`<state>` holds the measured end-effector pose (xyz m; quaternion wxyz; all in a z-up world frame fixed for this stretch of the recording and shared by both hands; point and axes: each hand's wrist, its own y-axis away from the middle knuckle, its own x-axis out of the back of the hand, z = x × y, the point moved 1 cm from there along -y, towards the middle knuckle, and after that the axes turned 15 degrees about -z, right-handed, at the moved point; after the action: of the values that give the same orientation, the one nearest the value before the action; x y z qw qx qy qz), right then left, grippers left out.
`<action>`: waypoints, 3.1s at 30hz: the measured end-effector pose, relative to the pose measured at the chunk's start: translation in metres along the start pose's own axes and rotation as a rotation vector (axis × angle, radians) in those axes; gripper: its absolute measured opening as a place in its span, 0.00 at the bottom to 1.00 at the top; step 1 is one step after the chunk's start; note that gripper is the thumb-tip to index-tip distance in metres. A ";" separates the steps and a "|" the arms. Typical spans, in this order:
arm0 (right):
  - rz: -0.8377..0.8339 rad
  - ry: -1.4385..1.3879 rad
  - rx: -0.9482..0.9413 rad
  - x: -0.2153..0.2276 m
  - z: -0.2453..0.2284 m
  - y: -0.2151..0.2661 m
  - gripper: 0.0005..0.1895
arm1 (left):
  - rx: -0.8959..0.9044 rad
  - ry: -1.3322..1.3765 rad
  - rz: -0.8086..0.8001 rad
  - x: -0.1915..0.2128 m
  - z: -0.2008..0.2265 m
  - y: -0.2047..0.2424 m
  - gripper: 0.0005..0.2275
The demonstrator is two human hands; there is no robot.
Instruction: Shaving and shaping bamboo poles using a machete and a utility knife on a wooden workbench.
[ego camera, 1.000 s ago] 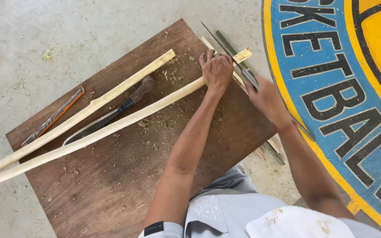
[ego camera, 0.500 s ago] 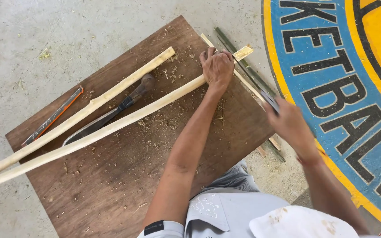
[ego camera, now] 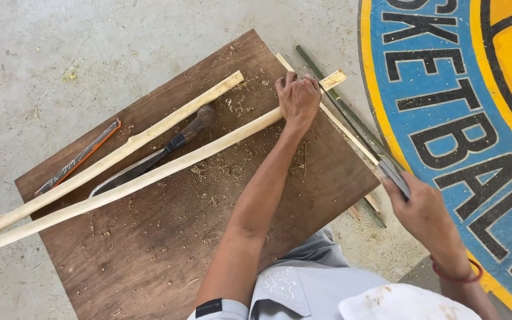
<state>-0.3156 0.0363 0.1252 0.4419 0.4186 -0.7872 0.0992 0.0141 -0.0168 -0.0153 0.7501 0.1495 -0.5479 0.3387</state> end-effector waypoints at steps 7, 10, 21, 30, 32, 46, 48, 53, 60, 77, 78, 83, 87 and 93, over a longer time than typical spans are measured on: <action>0.075 0.081 0.190 -0.046 -0.004 -0.150 0.18 | -0.044 0.001 0.107 0.001 0.002 0.003 0.27; 0.092 0.092 0.218 -0.038 -0.012 -0.137 0.18 | -0.043 0.021 0.199 0.009 0.003 0.012 0.23; -0.051 0.001 -0.011 -0.030 0.010 -0.073 0.20 | -0.019 -0.005 -0.004 0.015 0.006 0.010 0.27; 0.034 0.097 0.125 -0.033 -0.010 -0.115 0.20 | 0.022 0.022 -0.021 0.016 0.003 0.008 0.25; 0.000 0.021 0.072 -0.009 -0.017 -0.053 0.18 | 0.023 0.002 0.001 0.004 -0.002 0.002 0.25; 0.130 0.044 0.231 -0.049 -0.017 -0.157 0.18 | -0.014 -0.033 0.015 0.005 0.004 0.006 0.25; 0.074 0.045 0.145 -0.042 -0.016 -0.132 0.18 | 0.002 0.055 0.014 0.010 0.001 0.005 0.26; -0.027 0.022 -0.057 -0.002 -0.006 -0.013 0.16 | 0.015 -0.003 0.002 0.006 0.001 0.003 0.25; -0.017 -0.010 0.026 -0.035 -0.024 -0.109 0.18 | -0.044 0.050 0.060 -0.009 -0.002 -0.001 0.25; -0.005 -0.025 -0.049 -0.028 -0.010 -0.072 0.18 | -0.007 0.009 -0.042 0.009 0.001 0.008 0.24; 0.044 -0.015 0.062 -0.039 -0.009 -0.100 0.18 | -0.037 0.013 -0.014 0.010 0.003 0.009 0.23; 0.163 0.058 0.199 -0.064 -0.008 -0.185 0.17 | -0.008 0.018 0.089 0.025 0.010 0.010 0.21; 0.044 0.014 0.107 -0.042 -0.010 -0.105 0.16 | 0.035 0.112 -0.018 0.022 0.002 0.010 0.23; -0.109 0.053 -0.274 -0.001 -0.010 -0.003 0.21 | 0.041 0.040 -0.083 0.015 0.001 0.003 0.26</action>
<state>-0.3068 0.0399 0.1293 0.5203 0.3937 -0.7575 -0.0222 0.0143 -0.0099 -0.0019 0.7710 0.1807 -0.5192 0.3215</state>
